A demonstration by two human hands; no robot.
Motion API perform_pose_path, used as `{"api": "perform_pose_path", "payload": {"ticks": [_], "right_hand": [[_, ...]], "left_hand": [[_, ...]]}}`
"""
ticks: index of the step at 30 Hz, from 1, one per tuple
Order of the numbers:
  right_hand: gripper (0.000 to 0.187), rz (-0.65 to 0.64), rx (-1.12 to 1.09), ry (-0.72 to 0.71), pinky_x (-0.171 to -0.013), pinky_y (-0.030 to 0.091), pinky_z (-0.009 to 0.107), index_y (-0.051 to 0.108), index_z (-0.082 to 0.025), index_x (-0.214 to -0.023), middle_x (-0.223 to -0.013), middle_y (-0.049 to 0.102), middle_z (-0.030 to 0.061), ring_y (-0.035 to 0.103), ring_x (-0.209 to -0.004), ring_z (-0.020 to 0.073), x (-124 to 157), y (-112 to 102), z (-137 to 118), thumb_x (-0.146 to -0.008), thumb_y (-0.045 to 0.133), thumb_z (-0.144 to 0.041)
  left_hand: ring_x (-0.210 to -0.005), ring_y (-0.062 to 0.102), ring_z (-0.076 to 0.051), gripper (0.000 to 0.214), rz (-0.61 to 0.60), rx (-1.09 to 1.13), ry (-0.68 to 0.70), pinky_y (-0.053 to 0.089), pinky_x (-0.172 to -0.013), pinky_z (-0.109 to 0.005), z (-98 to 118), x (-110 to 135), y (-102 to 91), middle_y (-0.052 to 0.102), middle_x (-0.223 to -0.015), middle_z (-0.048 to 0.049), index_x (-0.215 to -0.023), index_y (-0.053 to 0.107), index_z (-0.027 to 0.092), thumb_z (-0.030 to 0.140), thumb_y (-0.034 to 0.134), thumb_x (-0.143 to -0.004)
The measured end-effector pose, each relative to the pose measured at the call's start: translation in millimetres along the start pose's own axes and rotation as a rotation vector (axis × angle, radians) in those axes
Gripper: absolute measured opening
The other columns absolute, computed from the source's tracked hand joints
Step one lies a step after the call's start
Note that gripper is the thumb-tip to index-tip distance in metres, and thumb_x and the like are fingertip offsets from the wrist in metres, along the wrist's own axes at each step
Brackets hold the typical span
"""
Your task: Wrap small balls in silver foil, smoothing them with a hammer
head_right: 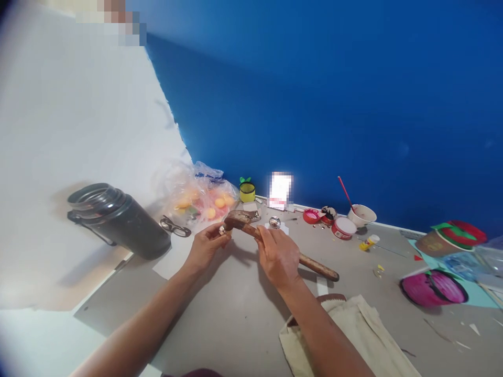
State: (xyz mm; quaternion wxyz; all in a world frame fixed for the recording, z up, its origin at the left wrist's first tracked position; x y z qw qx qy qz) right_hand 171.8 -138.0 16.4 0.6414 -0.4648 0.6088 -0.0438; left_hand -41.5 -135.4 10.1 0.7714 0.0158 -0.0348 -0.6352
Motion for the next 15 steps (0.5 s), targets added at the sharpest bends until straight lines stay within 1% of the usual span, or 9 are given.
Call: {"api": "perform_pose_path", "payload": {"ticks": [2, 5, 7, 9, 11, 12, 13, 15], "right_hand": [[0.027, -0.054, -0.009, 0.072, -0.076, 0.044, 0.032, 0.068, -0.019, -0.117, -0.091, 0.073, 0.0106, 0.065, -0.085, 0.0231, -1, -2, 0, -0.104, 0.048, -0.031], [0.034, -0.222, -0.038, 0.169, -0.084, 0.045, 0.036, 0.067, -0.019, -0.125, -0.099, 0.072, 0.0151, 0.064, -0.095, 0.0270, -2, -4, -1, -0.105, 0.043, -0.032], [0.035, -0.325, -0.062, 0.185, -0.085, 0.045, 0.037, 0.065, -0.019, -0.128, -0.104, 0.071, 0.0156, 0.063, -0.098, 0.0282, -2, -2, -2, -0.104, 0.043, -0.031], [0.033, -0.363, -0.080, 0.188, -0.086, 0.045, 0.036, 0.064, -0.019, -0.128, -0.110, 0.070, 0.0148, 0.061, -0.104, 0.0287, -2, 1, -2, -0.103, 0.046, -0.029], [0.031, -0.358, -0.088, 0.211, -0.089, 0.045, 0.036, 0.063, -0.021, -0.128, -0.120, 0.067, 0.0139, 0.057, -0.114, 0.0290, -2, 3, 0, -0.100, 0.050, -0.027], [0.032, -0.366, -0.089, 0.232, -0.090, 0.045, 0.035, 0.062, -0.022, -0.128, -0.123, 0.066, 0.0136, 0.055, -0.118, 0.0291, -3, 3, 1, -0.099, 0.052, -0.027], [0.033, -0.393, -0.092, 0.256, -0.089, 0.045, 0.035, 0.061, -0.022, -0.129, -0.126, 0.064, 0.0131, 0.055, -0.119, 0.0289, -3, 3, 2, -0.097, 0.054, -0.027], [0.035, -0.504, -0.112, 0.299, -0.085, 0.044, 0.034, 0.059, -0.024, -0.130, -0.124, 0.065, 0.0111, 0.057, -0.114, 0.0279, -4, 3, 2, -0.095, 0.057, -0.028]], "left_hand": [[-0.059, 0.050, -0.011, 0.035, -0.016, -0.018, 0.007, 0.041, -0.061, -0.025, 0, 0, -0.2, 0.061, -0.068, 0.0028, -0.099, 0.075, 0.014, 0.027, 0.079, -0.066], [-0.059, 0.051, -0.011, 0.030, -0.033, -0.036, 0.026, 0.041, -0.060, -0.025, -1, -1, -0.7, 0.060, -0.066, 0.0026, -0.094, 0.076, 0.014, 0.029, 0.079, -0.068], [-0.058, 0.050, -0.011, 0.028, -0.031, -0.049, 0.021, 0.040, -0.059, -0.025, -2, -2, -1.7, 0.058, -0.062, 0.0034, -0.091, 0.076, 0.014, 0.029, 0.079, -0.068], [-0.057, 0.050, -0.011, 0.029, -0.020, -0.058, 0.009, 0.041, -0.058, -0.025, -3, -4, -4.7, 0.058, -0.061, 0.0034, -0.092, 0.076, 0.013, 0.028, 0.079, -0.066], [-0.057, 0.053, -0.011, 0.034, 0.036, -0.066, 0.011, 0.043, -0.058, -0.026, -2, -9, -10.7, 0.062, -0.065, 0.0022, -0.097, 0.075, 0.014, 0.028, 0.080, -0.066], [-0.058, 0.054, -0.012, 0.036, 0.087, -0.073, 0.023, 0.045, -0.059, -0.026, -2, -11, -14.7, 0.064, -0.068, 0.0016, -0.099, 0.075, 0.014, 0.029, 0.081, -0.066], [-0.060, 0.056, -0.012, 0.039, 0.151, -0.072, 0.029, 0.046, -0.060, -0.025, -1, -14, -18.8, 0.066, -0.071, 0.0012, -0.102, 0.075, 0.015, 0.030, 0.082, -0.067], [-0.064, 0.061, -0.012, 0.040, 0.239, -0.022, 0.031, 0.050, -0.064, -0.025, 2, -19, -25.8, 0.068, -0.075, 0.0008, -0.101, 0.075, 0.016, 0.034, 0.084, -0.066]]}}
Point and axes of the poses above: each hand's wrist, its own x-axis away from the middle knuckle, its own y-axis out of the palm, z = x × y, the point moved 1 cm from there along -x, towards the middle knuckle
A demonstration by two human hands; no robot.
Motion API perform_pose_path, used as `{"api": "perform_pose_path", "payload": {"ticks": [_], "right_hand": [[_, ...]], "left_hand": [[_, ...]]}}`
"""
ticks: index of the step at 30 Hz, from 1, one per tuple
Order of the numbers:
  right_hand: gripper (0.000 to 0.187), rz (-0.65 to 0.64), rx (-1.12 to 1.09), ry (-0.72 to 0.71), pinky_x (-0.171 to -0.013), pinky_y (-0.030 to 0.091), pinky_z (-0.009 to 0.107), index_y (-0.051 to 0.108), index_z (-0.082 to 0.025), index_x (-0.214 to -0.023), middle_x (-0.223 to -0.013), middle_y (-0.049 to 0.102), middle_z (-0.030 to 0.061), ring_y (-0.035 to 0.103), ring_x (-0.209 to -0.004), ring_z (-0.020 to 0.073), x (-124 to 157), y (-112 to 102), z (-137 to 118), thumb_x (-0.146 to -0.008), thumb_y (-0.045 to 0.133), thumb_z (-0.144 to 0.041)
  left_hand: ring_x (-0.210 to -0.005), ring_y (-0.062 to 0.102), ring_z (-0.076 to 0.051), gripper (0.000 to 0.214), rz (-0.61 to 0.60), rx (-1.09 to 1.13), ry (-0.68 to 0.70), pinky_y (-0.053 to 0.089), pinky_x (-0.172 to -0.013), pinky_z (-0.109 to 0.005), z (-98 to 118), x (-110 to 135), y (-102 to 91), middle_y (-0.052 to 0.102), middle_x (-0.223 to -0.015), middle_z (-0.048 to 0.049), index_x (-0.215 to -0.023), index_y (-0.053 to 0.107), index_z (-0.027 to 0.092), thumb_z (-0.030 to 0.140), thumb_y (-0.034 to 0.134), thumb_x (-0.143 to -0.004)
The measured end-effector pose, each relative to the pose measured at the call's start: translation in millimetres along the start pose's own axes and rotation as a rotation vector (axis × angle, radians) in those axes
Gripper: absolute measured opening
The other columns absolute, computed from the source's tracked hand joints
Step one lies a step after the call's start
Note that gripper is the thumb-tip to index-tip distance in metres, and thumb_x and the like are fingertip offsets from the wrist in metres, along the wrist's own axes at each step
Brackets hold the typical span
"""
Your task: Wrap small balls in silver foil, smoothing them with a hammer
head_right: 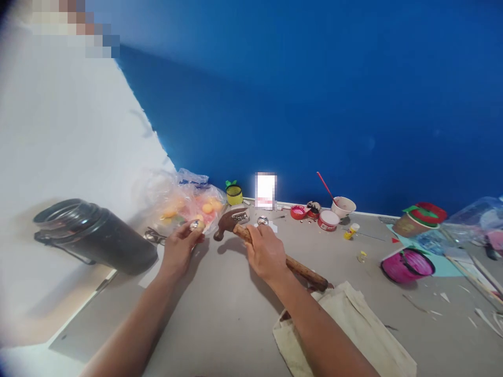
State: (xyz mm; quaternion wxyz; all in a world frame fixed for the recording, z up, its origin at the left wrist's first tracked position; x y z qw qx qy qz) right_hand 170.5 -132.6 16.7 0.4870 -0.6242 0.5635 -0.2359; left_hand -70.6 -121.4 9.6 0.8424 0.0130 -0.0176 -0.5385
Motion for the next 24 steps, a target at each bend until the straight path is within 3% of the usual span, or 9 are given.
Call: {"api": "perform_pose_path", "payload": {"ticks": [4, 7, 9, 13, 15, 16, 18, 24], "right_hand": [[0.032, -0.263, -0.023, -0.007, -0.080, 0.040, 0.033, 0.061, -0.026, -0.124, -0.111, 0.070, 0.0054, 0.061, -0.105, 0.0258, 1, 6, -6, -0.092, 0.060, -0.031], [0.024, -0.331, -0.023, -0.047, -0.078, 0.038, 0.032, 0.064, -0.026, -0.115, -0.106, 0.070, 0.0047, 0.061, -0.102, 0.0244, 3, 13, -10, -0.092, 0.060, -0.030], [0.022, -0.340, -0.027, -0.062, -0.077, 0.037, 0.032, 0.065, -0.025, -0.113, -0.106, 0.070, 0.0049, 0.061, -0.102, 0.0240, 4, 17, -11, -0.092, 0.060, -0.030], [0.021, -0.332, 0.001, -0.102, -0.081, 0.039, 0.034, 0.066, -0.022, -0.113, -0.108, 0.068, 0.0080, 0.059, -0.103, 0.0247, 5, 25, -11, -0.094, 0.059, -0.028], [0.019, -0.313, 0.033, -0.135, -0.084, 0.040, 0.035, 0.067, -0.019, -0.110, -0.112, 0.065, 0.0099, 0.056, -0.105, 0.0259, 4, 29, -11, -0.093, 0.060, -0.026], [0.018, -0.310, 0.051, -0.147, -0.085, 0.040, 0.036, 0.067, -0.019, -0.109, -0.115, 0.064, 0.0107, 0.055, -0.107, 0.0265, 3, 30, -11, -0.092, 0.061, -0.024], [0.018, -0.324, 0.078, -0.160, -0.085, 0.041, 0.037, 0.067, -0.018, -0.108, -0.116, 0.062, 0.0119, 0.053, -0.108, 0.0275, 1, 33, -10, -0.092, 0.062, -0.023], [0.023, -0.376, 0.047, -0.166, -0.086, 0.043, 0.037, 0.063, -0.017, -0.113, -0.115, 0.061, 0.0117, 0.054, -0.106, 0.0272, -2, 36, -3, -0.092, 0.063, -0.028]], "left_hand": [[-0.074, 0.068, -0.015, 0.042, -0.048, 0.266, -0.077, 0.055, -0.070, -0.028, 8, -7, -1.3, 0.071, -0.085, -0.0015, -0.096, 0.071, 0.017, 0.032, 0.088, -0.060], [-0.072, 0.067, -0.015, 0.043, -0.161, 0.334, -0.150, 0.052, -0.060, -0.024, 17, -8, 4.3, 0.069, -0.082, -0.0008, -0.094, 0.070, 0.017, 0.023, 0.087, -0.055], [-0.067, 0.063, -0.014, 0.035, -0.250, 0.301, -0.183, 0.047, -0.053, -0.022, 22, -10, 10.6, 0.067, -0.079, -0.0006, -0.087, 0.069, 0.016, 0.027, 0.086, -0.057], [-0.055, 0.053, -0.012, 0.030, -0.381, -0.095, -0.062, 0.042, -0.052, -0.024, 25, -26, 33.0, 0.059, -0.062, 0.0002, -0.064, 0.062, 0.016, 0.041, 0.076, -0.071], [-0.057, 0.055, -0.015, 0.024, -0.414, -0.435, 0.116, 0.044, -0.057, -0.027, 23, -38, 50.4, 0.062, -0.061, -0.0013, -0.065, 0.066, 0.017, 0.037, 0.069, -0.076], [-0.064, 0.060, -0.017, 0.016, -0.434, -0.595, 0.222, 0.047, -0.063, -0.029, 21, -45, 60.3, 0.069, -0.070, -0.0032, -0.071, 0.071, 0.018, 0.031, 0.066, -0.077], [-0.084, 0.066, -0.022, 0.021, -0.472, -0.894, 0.470, 0.049, -0.078, -0.032, 17, -57, 80.0, 0.076, -0.090, -0.0065, -0.083, 0.077, 0.020, 0.022, 0.057, -0.081], [-0.089, 0.066, -0.025, 0.027, -0.628, -1.104, 0.565, 0.045, -0.080, -0.032, 1, -79, 113.5, 0.075, -0.091, -0.0095, -0.079, 0.080, 0.022, 0.014, 0.055, -0.079]]}}
Point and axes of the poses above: each hand's wrist, its own x-axis away from the middle knuckle, its own y-axis out of the palm, z = x × y, the point moved 1 cm from there along -x, towards the middle knuckle
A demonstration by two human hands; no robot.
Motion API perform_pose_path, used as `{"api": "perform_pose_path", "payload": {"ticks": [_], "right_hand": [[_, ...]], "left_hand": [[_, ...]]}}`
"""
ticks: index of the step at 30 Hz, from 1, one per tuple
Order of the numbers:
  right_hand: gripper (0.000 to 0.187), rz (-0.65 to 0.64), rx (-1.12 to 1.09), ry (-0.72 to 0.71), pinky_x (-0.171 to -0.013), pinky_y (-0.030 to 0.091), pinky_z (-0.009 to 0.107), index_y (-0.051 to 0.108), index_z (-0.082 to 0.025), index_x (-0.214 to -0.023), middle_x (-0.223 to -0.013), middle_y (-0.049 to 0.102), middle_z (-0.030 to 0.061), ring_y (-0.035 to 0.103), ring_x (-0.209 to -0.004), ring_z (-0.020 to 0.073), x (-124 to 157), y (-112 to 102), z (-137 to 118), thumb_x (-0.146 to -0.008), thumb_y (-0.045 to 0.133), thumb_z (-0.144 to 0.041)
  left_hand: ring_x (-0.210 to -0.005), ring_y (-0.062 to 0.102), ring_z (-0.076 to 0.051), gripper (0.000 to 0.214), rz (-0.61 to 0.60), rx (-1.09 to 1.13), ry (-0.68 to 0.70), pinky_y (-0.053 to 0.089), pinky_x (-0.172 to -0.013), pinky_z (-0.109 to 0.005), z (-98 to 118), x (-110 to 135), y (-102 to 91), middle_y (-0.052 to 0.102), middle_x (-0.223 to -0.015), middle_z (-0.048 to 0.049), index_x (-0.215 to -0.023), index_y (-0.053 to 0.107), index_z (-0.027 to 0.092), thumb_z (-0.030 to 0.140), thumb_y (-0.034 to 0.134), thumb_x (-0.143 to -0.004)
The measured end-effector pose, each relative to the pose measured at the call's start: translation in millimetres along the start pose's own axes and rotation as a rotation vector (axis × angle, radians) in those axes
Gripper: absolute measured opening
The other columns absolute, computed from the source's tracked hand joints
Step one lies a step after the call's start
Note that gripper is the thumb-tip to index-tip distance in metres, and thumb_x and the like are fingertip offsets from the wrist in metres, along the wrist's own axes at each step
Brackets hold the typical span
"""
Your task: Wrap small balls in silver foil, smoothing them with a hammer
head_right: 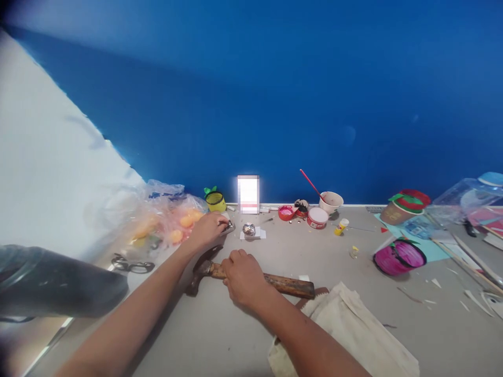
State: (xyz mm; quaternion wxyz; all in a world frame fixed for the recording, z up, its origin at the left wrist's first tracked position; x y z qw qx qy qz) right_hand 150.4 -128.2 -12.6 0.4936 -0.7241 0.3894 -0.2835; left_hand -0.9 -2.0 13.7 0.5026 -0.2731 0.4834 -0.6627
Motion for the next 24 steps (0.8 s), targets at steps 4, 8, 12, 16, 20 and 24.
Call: {"api": "perform_pose_path", "payload": {"ticks": [4, 8, 12, 16, 20, 24], "right_hand": [[0.023, -0.003, -0.053, 0.007, -0.086, 0.043, 0.036, 0.063, -0.018, -0.113, -0.114, 0.062, 0.0107, 0.055, -0.106, 0.0268, 1, -3, 2, -0.093, 0.062, -0.030], [0.025, -0.008, -0.101, 0.019, -0.086, 0.043, 0.036, 0.063, -0.019, -0.113, -0.114, 0.062, 0.0092, 0.055, -0.106, 0.0263, 1, -4, 3, -0.092, 0.063, -0.031], [0.023, 0.002, -0.116, 0.021, -0.085, 0.043, 0.036, 0.062, -0.020, -0.112, -0.114, 0.062, 0.0092, 0.055, -0.105, 0.0264, 0, -1, 4, -0.091, 0.062, -0.032], [0.022, 0.026, -0.116, 0.019, -0.083, 0.042, 0.036, 0.061, -0.021, -0.110, -0.112, 0.062, 0.0084, 0.055, -0.103, 0.0258, 1, 2, 5, -0.091, 0.062, -0.032], [0.022, 0.038, -0.129, 0.013, -0.082, 0.041, 0.035, 0.061, -0.022, -0.109, -0.110, 0.062, 0.0074, 0.055, -0.101, 0.0253, 2, 3, 7, -0.091, 0.062, -0.033], [0.021, 0.037, -0.131, 0.012, -0.083, 0.042, 0.035, 0.061, -0.022, -0.108, -0.109, 0.063, 0.0073, 0.056, -0.102, 0.0251, 2, 2, 7, -0.091, 0.062, -0.033]], "left_hand": [[-0.088, 0.065, -0.026, 0.026, -0.078, -0.076, 0.046, 0.042, -0.075, -0.032, 0, -3, 4.8, 0.073, -0.089, -0.0102, -0.081, 0.080, 0.024, 0.017, 0.056, -0.084], [-0.089, 0.065, -0.026, 0.026, -0.094, -0.123, 0.057, 0.040, -0.073, -0.032, -1, -3, 5.7, 0.072, -0.088, -0.0111, -0.078, 0.079, 0.023, 0.019, 0.055, -0.087], [-0.088, 0.065, -0.024, 0.022, -0.080, -0.130, 0.047, 0.041, -0.074, -0.029, -5, -5, 8.6, 0.071, -0.087, -0.0090, -0.078, 0.078, 0.023, 0.018, 0.058, -0.086], [-0.087, 0.065, -0.023, 0.024, -0.058, -0.114, 0.054, 0.041, -0.074, -0.030, -11, -6, 11.9, 0.071, -0.088, -0.0087, -0.077, 0.076, 0.022, 0.017, 0.056, -0.088], [-0.088, 0.066, -0.024, 0.025, -0.026, -0.091, 0.041, 0.041, -0.076, -0.031, -15, -5, 13.2, 0.073, -0.090, -0.0090, -0.078, 0.075, 0.021, 0.016, 0.053, -0.088], [-0.089, 0.066, -0.023, 0.022, 0.023, -0.064, 0.040, 0.042, -0.080, -0.031, -15, -4, 13.7, 0.074, -0.091, -0.0086, -0.080, 0.072, 0.019, 0.017, 0.052, -0.089]]}}
Point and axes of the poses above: each hand's wrist, its own x-axis away from the middle knuckle, its own y-axis out of the palm, z = x × y, the point moved 1 cm from there along -x, towards the middle knuckle
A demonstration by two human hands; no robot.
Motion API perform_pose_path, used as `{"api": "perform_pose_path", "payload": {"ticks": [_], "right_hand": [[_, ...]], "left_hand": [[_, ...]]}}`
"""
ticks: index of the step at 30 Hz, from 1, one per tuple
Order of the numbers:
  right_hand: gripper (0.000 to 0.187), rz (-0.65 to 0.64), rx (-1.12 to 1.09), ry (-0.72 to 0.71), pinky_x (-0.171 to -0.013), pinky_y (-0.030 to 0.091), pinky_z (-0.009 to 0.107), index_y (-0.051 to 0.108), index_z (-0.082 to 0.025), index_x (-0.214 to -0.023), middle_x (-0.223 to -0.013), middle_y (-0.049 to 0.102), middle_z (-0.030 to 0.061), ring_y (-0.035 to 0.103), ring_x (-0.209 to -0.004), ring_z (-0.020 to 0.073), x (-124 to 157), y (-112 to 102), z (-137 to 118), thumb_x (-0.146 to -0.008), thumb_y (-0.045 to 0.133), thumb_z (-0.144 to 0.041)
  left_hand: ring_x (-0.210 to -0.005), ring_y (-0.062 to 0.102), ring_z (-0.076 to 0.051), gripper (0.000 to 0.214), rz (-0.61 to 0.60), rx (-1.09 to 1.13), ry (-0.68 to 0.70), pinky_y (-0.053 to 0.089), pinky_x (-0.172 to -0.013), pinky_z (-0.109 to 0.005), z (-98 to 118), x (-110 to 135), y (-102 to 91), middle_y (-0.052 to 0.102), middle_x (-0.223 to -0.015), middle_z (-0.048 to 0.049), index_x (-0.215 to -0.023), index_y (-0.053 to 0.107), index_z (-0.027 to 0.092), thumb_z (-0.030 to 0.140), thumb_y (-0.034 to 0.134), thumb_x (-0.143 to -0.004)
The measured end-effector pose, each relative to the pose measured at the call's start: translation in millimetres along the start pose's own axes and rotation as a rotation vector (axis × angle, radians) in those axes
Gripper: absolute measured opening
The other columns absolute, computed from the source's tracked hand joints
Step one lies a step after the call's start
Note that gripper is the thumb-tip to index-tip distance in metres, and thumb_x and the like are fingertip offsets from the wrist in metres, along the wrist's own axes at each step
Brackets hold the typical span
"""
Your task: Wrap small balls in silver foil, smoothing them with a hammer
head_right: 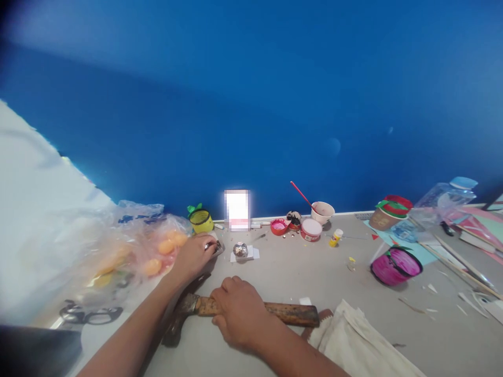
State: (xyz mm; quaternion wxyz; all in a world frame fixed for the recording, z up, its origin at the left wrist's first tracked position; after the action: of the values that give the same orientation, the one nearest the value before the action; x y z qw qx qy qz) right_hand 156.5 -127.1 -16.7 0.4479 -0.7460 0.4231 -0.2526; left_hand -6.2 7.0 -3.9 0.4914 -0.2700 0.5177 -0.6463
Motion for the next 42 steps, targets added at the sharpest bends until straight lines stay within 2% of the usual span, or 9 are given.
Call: {"api": "perform_pose_path", "payload": {"ticks": [7, 15, 20, 23, 25, 28, 33, 39, 42], "right_hand": [[0.023, 0.018, -0.019, -0.001, -0.084, 0.042, 0.035, 0.063, -0.022, -0.110, -0.110, 0.063, 0.0071, 0.056, -0.103, 0.0253, 0, -1, 0, -0.089, 0.063, -0.034], [0.024, -0.012, -0.030, 0.005, -0.086, 0.045, 0.037, 0.064, -0.021, -0.108, -0.112, 0.064, 0.0097, 0.057, -0.104, 0.0268, 0, -5, -2, -0.088, 0.063, -0.034], [0.025, -0.005, -0.109, 0.026, -0.087, 0.045, 0.038, 0.067, -0.020, -0.106, -0.110, 0.065, 0.0108, 0.058, -0.104, 0.0277, -1, -3, -2, -0.085, 0.067, -0.033], [0.023, 0.134, -0.411, 0.126, -0.084, 0.046, 0.036, 0.069, -0.020, -0.102, -0.101, 0.069, 0.0079, 0.061, -0.095, 0.0241, -9, 2, 6, -0.084, 0.068, -0.035], [0.028, 0.291, -0.815, 0.249, -0.076, 0.048, 0.032, 0.069, -0.018, -0.103, -0.092, 0.070, 0.0063, 0.063, -0.082, 0.0190, -15, 4, 15, -0.090, 0.061, -0.042], [0.055, 0.416, -1.341, 0.395, -0.059, 0.045, 0.026, 0.068, -0.014, -0.096, -0.078, 0.068, 0.0047, 0.059, -0.064, 0.0140, -23, 3, 26, -0.083, 0.063, -0.068], [0.059, 0.269, -1.537, 0.333, -0.051, 0.039, 0.021, 0.070, -0.013, -0.079, -0.067, 0.065, 0.0015, 0.054, -0.056, 0.0089, -22, -5, 24, -0.061, 0.086, -0.067], [0.055, 0.135, -1.490, 0.274, -0.057, 0.041, 0.023, 0.076, -0.011, -0.079, -0.062, 0.065, 0.0002, 0.054, -0.055, 0.0082, -14, -10, 20, -0.060, 0.089, -0.061], [0.050, 0.079, -1.452, 0.252, -0.059, 0.040, 0.024, 0.078, -0.012, -0.080, -0.063, 0.067, 0.0009, 0.054, -0.056, 0.0086, -13, -12, 23, -0.060, 0.091, -0.056]], "left_hand": [[-0.085, 0.065, -0.021, 0.016, 0.120, 0.023, -0.071, 0.039, -0.075, -0.029, 2, 3, -0.6, 0.073, -0.088, -0.0062, -0.075, 0.064, 0.020, 0.016, 0.052, -0.086], [-0.069, 0.058, -0.017, 0.016, 0.135, 0.082, -0.174, 0.033, -0.065, -0.027, -5, 0, -1.9, 0.067, -0.070, -0.0013, -0.068, 0.056, 0.021, 0.015, 0.053, -0.082], [-0.065, 0.057, -0.016, 0.017, 0.154, 0.152, -0.170, 0.035, -0.063, -0.026, 6, 2, -12.0, 0.065, -0.066, 0.0001, -0.065, 0.055, 0.021, 0.014, 0.053, -0.080], [-0.068, 0.061, -0.016, 0.014, 0.177, 0.240, -0.050, 0.040, -0.066, -0.026, 23, 9, -23.0, 0.069, -0.070, 0.0004, -0.069, 0.060, 0.021, 0.015, 0.054, -0.080], [-0.071, 0.064, -0.016, 0.013, 0.198, 0.291, 0.074, 0.044, -0.069, -0.025, 36, 19, -30.9, 0.071, -0.074, 0.0001, -0.073, 0.062, 0.021, 0.015, 0.054, -0.081], [-0.074, 0.066, -0.016, 0.014, 0.206, 0.315, 0.258, 0.048, -0.070, -0.025, 54, 40, -38.9, 0.071, -0.079, -0.0005, -0.078, 0.062, 0.021, 0.012, 0.051, -0.082], [-0.082, 0.069, -0.015, 0.019, 0.204, 0.337, 0.376, 0.053, -0.073, -0.024, 64, 77, -36.8, 0.072, -0.092, -0.0032, -0.076, 0.059, 0.021, 0.009, 0.049, -0.087], [-0.103, 0.071, -0.019, 0.021, 0.271, 0.325, 0.391, 0.056, -0.081, -0.025, 54, 96, -24.2, 0.071, -0.110, -0.0079, -0.077, 0.065, 0.021, 0.011, 0.051, -0.090], [-0.096, 0.072, -0.017, 0.022, 0.285, 0.319, 0.395, 0.056, -0.076, -0.023, 50, 100, -19.0, 0.070, -0.114, -0.0089, -0.080, 0.068, 0.021, 0.011, 0.052, -0.092]]}}
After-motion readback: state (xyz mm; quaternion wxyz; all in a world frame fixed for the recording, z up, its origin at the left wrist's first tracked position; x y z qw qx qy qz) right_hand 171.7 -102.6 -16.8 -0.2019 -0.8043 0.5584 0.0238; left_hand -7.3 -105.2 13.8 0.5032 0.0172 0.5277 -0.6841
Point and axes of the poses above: each hand's wrist, its own x-axis away from the middle knuckle, its own y-axis out of the palm, z = x × y, the point moved 1 cm from there along -x, towards the middle knuckle
